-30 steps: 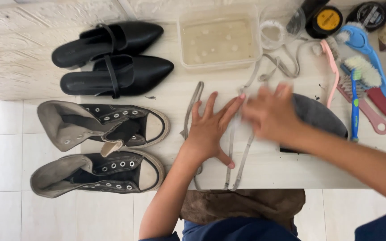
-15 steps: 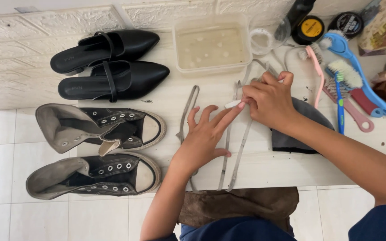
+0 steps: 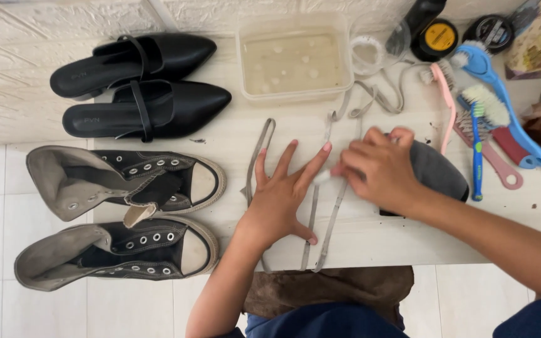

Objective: The person scrubs a pair of gray shoelaces on a white countertop using a toothbrush and a sponge. They repeatedly dip the toothbrush into a container of soapy water and scrub different sections of the laces, then wipe them with a gray cloth. The task continues throughout the clip without a visible final state.

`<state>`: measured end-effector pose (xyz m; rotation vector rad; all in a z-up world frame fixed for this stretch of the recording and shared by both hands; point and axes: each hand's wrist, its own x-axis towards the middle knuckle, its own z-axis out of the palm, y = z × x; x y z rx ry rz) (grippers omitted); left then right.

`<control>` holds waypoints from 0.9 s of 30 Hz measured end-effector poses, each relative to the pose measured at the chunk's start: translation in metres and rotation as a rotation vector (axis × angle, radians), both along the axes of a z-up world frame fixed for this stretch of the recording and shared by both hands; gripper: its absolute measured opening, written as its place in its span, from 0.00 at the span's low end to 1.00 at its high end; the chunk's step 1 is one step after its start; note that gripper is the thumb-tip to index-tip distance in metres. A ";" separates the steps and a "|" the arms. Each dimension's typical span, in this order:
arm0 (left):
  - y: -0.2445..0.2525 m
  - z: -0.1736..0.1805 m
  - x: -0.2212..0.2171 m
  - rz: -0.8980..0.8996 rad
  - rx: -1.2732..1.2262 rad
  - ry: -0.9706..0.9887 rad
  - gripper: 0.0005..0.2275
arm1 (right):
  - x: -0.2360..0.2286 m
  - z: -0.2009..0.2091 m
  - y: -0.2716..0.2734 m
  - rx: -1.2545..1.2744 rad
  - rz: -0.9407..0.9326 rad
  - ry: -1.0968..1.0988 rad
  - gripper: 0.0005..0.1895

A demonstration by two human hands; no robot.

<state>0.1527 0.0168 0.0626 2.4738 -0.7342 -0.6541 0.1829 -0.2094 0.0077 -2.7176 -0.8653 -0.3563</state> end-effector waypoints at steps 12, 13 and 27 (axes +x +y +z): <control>-0.008 -0.025 -0.005 -0.011 0.168 -0.139 0.73 | -0.004 -0.011 0.015 -0.069 0.136 -0.006 0.05; -0.008 -0.027 -0.005 -0.009 0.196 -0.159 0.73 | -0.011 -0.003 0.023 -0.067 0.162 0.023 0.03; -0.009 -0.029 -0.005 -0.033 0.198 -0.105 0.74 | 0.002 -0.017 0.010 -0.048 0.138 0.001 0.08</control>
